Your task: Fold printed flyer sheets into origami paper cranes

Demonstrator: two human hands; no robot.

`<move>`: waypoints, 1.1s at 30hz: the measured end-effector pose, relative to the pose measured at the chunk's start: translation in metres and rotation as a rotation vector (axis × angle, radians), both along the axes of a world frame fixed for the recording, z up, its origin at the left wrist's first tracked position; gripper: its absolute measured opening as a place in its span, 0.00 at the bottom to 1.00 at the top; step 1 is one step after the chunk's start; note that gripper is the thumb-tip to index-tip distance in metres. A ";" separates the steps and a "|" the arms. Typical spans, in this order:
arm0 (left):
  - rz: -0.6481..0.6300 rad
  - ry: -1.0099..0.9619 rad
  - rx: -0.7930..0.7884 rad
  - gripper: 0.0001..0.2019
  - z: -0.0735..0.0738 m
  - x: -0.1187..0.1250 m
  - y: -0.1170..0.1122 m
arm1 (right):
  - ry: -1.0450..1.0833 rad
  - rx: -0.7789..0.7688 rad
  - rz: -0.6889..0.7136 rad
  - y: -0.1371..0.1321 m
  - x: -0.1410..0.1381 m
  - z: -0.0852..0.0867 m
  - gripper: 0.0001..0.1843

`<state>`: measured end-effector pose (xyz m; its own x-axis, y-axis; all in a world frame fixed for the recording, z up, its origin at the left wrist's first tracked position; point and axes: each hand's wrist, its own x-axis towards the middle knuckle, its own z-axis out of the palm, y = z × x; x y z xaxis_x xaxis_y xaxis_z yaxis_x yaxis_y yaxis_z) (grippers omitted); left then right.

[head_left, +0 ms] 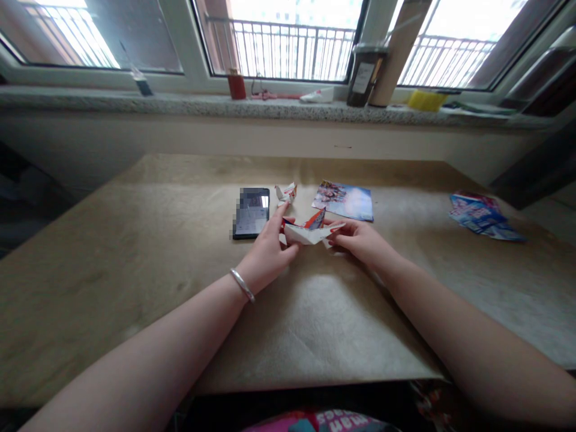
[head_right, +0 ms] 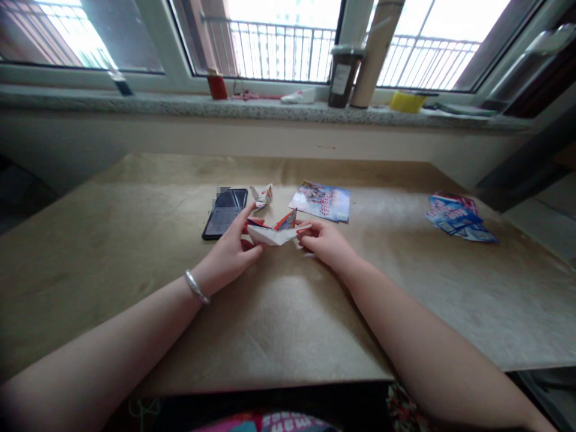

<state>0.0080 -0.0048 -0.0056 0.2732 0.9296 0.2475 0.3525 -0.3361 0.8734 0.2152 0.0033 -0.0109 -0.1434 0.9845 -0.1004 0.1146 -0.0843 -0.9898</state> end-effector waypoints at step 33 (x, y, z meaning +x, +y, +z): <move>-0.064 -0.325 -0.172 0.18 -0.002 0.003 0.005 | -0.039 0.279 -0.042 -0.009 -0.007 0.007 0.14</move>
<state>0.0108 0.0003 -0.0074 0.2645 0.9488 0.1728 0.0308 -0.1874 0.9818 0.2082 -0.0055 -0.0038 -0.1032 0.9799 0.1710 0.1552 0.1857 -0.9703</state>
